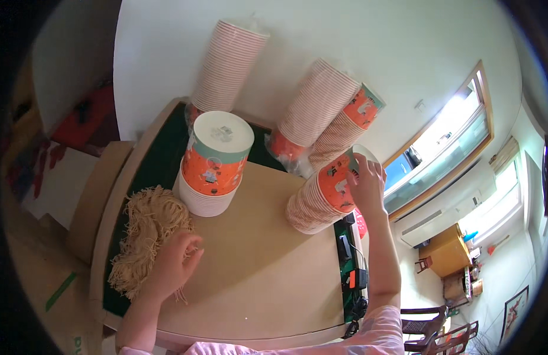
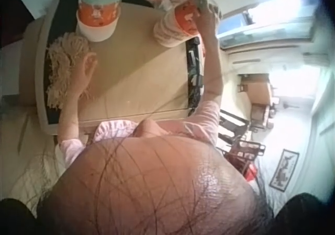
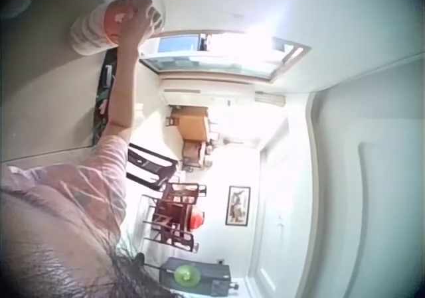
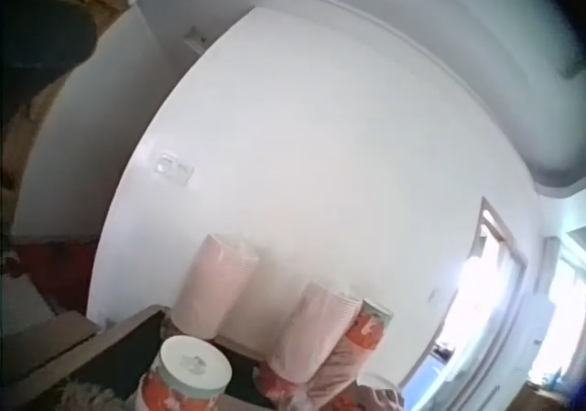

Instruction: Tying decorative strings onto the rims of paper cups for packaging or assembly.

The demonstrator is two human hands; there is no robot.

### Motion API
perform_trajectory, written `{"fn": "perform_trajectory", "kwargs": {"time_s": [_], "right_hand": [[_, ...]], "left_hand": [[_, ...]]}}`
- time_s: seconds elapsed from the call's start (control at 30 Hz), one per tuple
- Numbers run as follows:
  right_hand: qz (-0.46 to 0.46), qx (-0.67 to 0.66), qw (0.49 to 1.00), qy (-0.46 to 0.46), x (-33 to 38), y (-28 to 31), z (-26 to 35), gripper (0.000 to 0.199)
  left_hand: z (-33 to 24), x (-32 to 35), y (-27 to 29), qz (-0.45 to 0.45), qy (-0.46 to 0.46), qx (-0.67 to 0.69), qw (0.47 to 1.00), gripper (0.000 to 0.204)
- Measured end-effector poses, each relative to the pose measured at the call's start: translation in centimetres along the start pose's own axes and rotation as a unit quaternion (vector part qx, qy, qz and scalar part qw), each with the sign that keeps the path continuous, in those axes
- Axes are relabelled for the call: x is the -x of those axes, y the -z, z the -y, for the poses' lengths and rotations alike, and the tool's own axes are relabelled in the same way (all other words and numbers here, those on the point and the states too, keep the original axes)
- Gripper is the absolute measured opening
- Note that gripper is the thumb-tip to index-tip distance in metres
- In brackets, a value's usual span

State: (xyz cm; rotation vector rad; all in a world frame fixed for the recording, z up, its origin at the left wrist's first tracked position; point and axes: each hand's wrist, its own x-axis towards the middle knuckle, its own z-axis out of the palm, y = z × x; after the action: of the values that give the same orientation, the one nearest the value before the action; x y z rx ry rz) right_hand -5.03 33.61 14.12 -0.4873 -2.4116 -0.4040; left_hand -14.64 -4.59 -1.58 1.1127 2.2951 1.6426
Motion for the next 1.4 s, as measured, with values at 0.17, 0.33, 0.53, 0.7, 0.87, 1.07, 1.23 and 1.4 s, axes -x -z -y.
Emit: {"fn": "perform_trajectory", "kwargs": {"time_s": [0.17,0.33,0.53,0.7,0.87,1.07,1.23,1.4], "right_hand": [[0.051,-0.273,0.958,0.077,1.7,-4.2,7.1,0.025],[0.242,-0.557,0.788,-0.098,3.5,-16.3,10.8,0.015],[0.307,-0.686,0.611,-0.247,2.9,-18.9,13.9,0.024],[0.319,-0.672,0.595,-0.304,2.2,-18.4,14.8,0.021],[0.323,-0.673,0.593,-0.301,2.8,-19.8,14.5,0.019],[0.330,-0.698,0.549,-0.321,2.3,-20.1,14.5,0.012],[0.321,-0.744,0.470,-0.351,0.4,-18.4,14.4,0.009],[0.228,-0.795,0.474,-0.300,-1.9,-14.1,14.5,0.013]], "left_hand": [[2.7,-5.4,2.8,-0.042,0.035,-0.011,0.998,0.013],[7.7,-12.0,3.2,-0.094,0.117,0.002,0.989,0.014],[10.2,-15.0,3.7,-0.085,0.189,0.015,0.978,0.018],[10.4,-15.5,3.6,-0.078,0.232,0.069,0.967,0.020],[11.3,-15.5,3.5,-0.062,0.297,0.147,0.942,0.016],[11.1,-15.7,3.6,-0.051,0.290,0.192,0.936,0.013],[9.2,-16.4,4.4,-0.065,0.281,0.232,0.929,0.011],[4.1,-16.9,6.5,-0.089,0.216,0.265,0.936,0.012]]}}
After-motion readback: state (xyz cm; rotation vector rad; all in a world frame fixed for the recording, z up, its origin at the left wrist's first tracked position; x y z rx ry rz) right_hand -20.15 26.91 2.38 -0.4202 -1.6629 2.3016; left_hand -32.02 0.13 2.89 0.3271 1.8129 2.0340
